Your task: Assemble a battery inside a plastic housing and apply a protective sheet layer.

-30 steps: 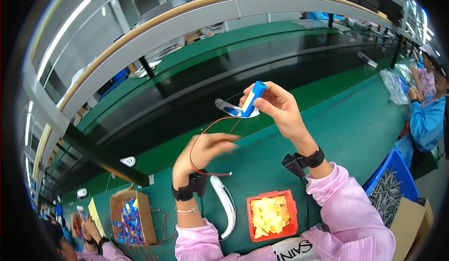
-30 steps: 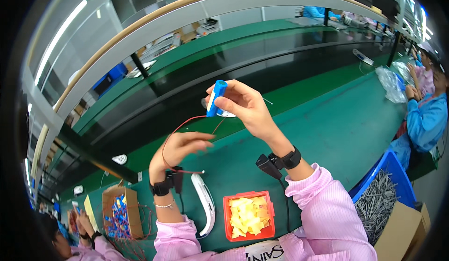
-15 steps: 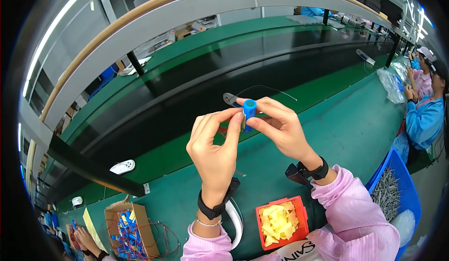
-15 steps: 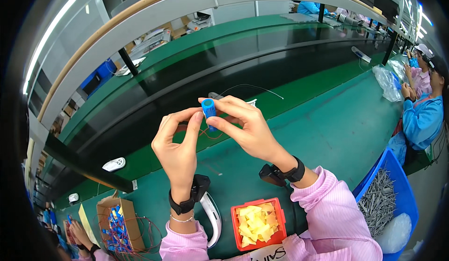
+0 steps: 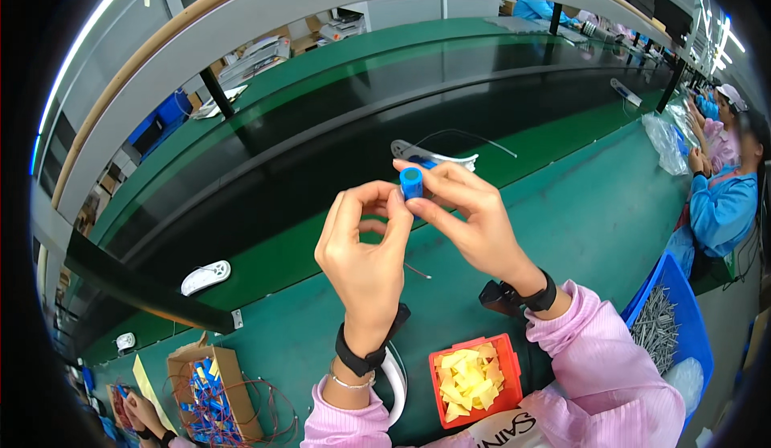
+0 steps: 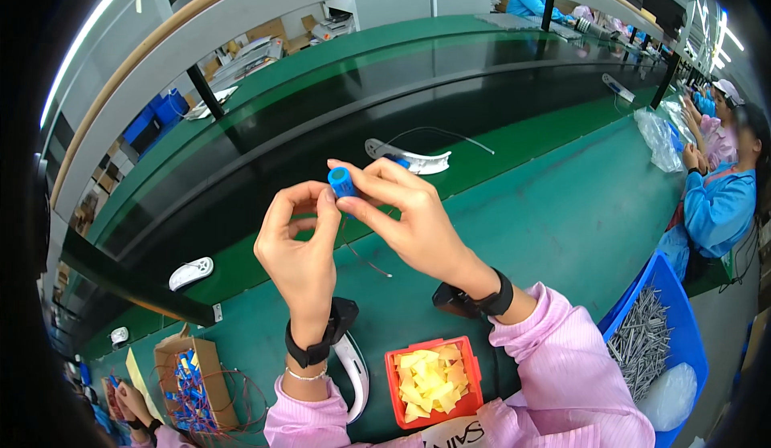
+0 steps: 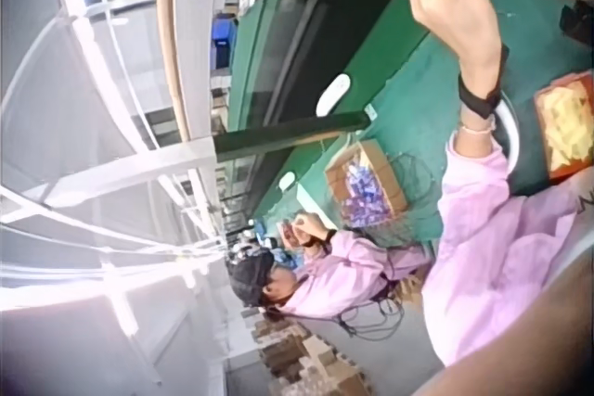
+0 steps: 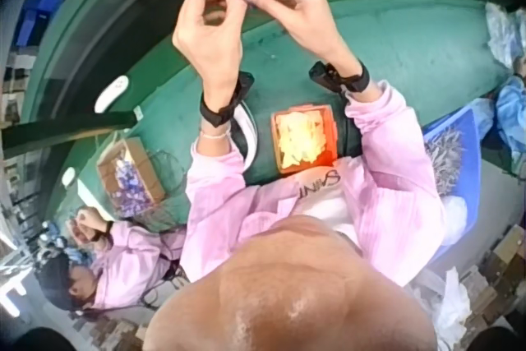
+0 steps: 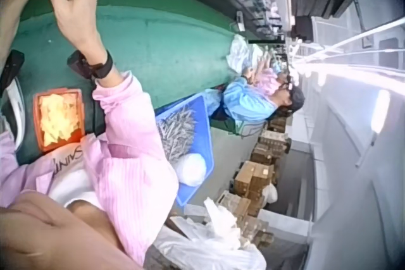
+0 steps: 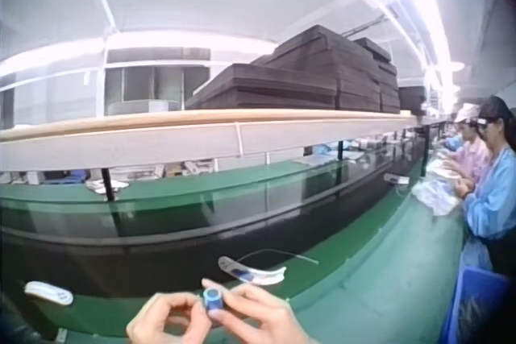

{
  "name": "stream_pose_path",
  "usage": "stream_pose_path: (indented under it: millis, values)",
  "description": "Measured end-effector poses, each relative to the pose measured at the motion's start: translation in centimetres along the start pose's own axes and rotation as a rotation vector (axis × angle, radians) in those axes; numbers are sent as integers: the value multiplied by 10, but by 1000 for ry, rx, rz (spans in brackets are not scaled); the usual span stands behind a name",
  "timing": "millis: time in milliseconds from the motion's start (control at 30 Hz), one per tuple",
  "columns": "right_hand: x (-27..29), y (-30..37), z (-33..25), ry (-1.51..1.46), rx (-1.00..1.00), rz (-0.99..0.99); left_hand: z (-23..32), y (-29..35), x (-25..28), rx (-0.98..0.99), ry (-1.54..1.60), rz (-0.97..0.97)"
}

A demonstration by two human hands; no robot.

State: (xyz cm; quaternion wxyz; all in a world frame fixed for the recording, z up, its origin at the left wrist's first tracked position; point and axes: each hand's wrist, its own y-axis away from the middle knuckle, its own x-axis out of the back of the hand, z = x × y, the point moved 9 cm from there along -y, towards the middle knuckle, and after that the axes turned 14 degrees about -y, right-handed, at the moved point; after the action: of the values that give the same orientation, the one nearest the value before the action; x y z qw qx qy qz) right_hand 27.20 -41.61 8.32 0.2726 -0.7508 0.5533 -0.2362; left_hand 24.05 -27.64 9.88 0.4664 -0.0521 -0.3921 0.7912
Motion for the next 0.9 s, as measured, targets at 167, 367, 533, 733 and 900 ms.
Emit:
stream_pose_path:
  millis: [167,367,533,733,900]
  values:
    - [-6,-1,15,-332,-135,-25,-37,1,-20,225,367,-143]
    - [0,3,31,-542,-261,-16,-47,4,-39,400,625,-307]
    - [2,-5,20,-439,-172,-72,-24,-2,-29,278,496,-296]
    - [-3,2,21,-697,-345,-110,-32,1,-29,299,552,-289]
    - [-4,2,19,-810,-419,-106,-37,0,-27,300,620,-368]
